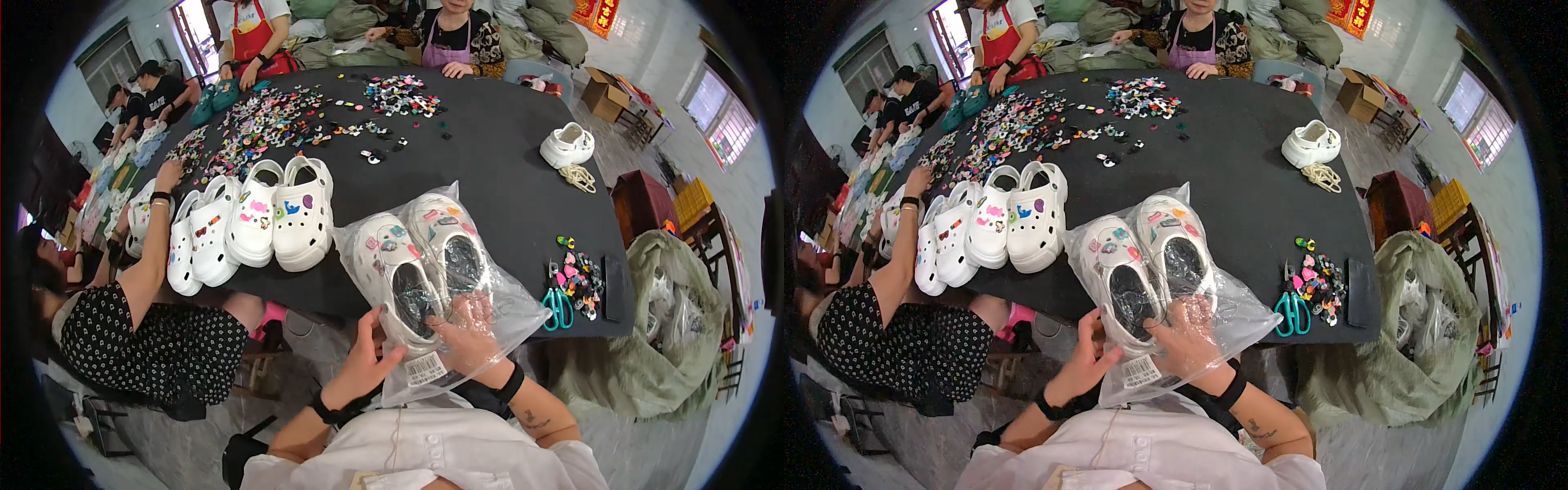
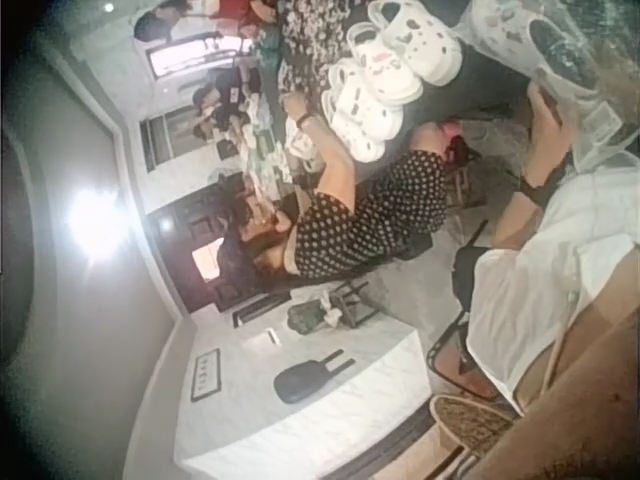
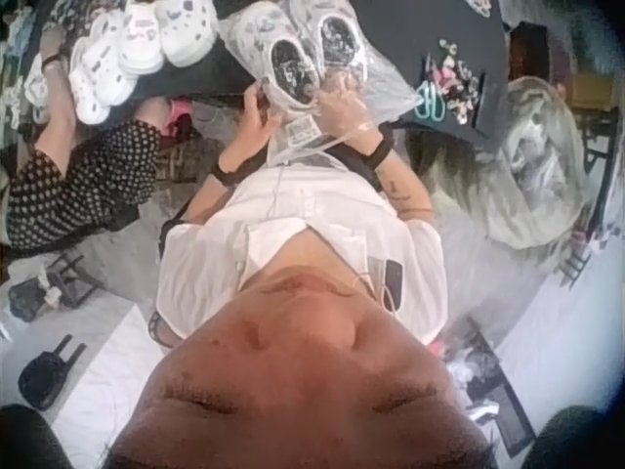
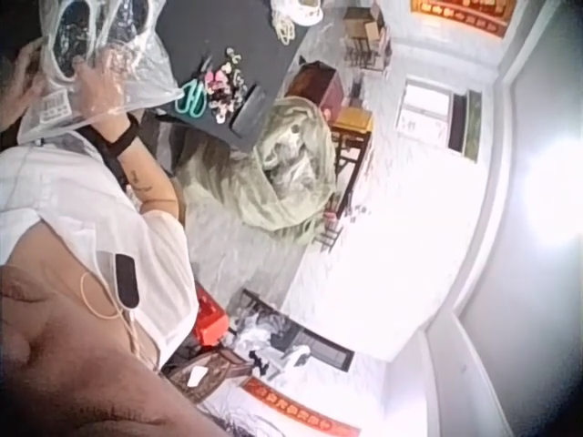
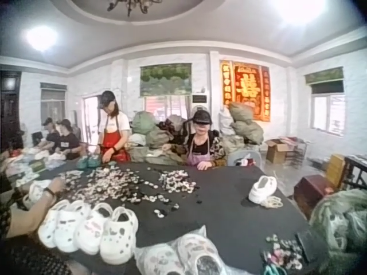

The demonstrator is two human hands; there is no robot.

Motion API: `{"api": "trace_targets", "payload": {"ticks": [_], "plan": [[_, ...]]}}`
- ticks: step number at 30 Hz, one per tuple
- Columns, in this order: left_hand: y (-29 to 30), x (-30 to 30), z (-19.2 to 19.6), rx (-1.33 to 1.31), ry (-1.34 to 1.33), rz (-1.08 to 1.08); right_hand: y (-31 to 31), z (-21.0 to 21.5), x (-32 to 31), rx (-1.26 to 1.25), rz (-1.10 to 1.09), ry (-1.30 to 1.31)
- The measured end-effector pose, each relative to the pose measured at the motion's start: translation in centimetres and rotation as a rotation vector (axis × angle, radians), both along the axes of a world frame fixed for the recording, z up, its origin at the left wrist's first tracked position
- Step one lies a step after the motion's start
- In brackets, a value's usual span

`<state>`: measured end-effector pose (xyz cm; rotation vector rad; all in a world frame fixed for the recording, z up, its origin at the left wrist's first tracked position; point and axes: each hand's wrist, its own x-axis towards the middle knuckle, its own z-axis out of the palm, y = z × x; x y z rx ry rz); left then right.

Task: Decorate white clogs with charms and bag them for production.

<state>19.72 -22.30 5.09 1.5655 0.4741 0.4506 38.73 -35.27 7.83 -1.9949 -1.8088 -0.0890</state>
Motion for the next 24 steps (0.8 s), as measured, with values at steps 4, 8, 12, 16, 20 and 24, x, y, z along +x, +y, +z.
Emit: {"api": "trace_targets", "payload": {"ticks": [4,8,12,16,20,24], "plan": [[5.4,0.1,5.0,0.151,0.42,-0.187,-0.1,-0.6,0.2,-0.052,-0.012,0.07],[12.1,1.5,8.1,0.336,0.266,-0.011,-0.5,-0.7,0.6,-0.052,0.046,0.088],[18.1,7.8,8.7,0.711,0.131,0.01,-1.7,-1.3,0.7,-0.16,0.053,0.057],[20.9,14.0,6.4,0.697,0.593,-0.242,-2.6,-1.5,0.3,-0.022,-0.002,-0.051],[21.7,16.7,4.2,0.744,0.628,-0.497,-3.5,-2.9,0.8,0.103,0.004,-0.134],[21.3,17.4,4.7,0.797,0.436,-0.534,-6.0,-2.8,2.1,0.051,0.082,-0.168]]}}
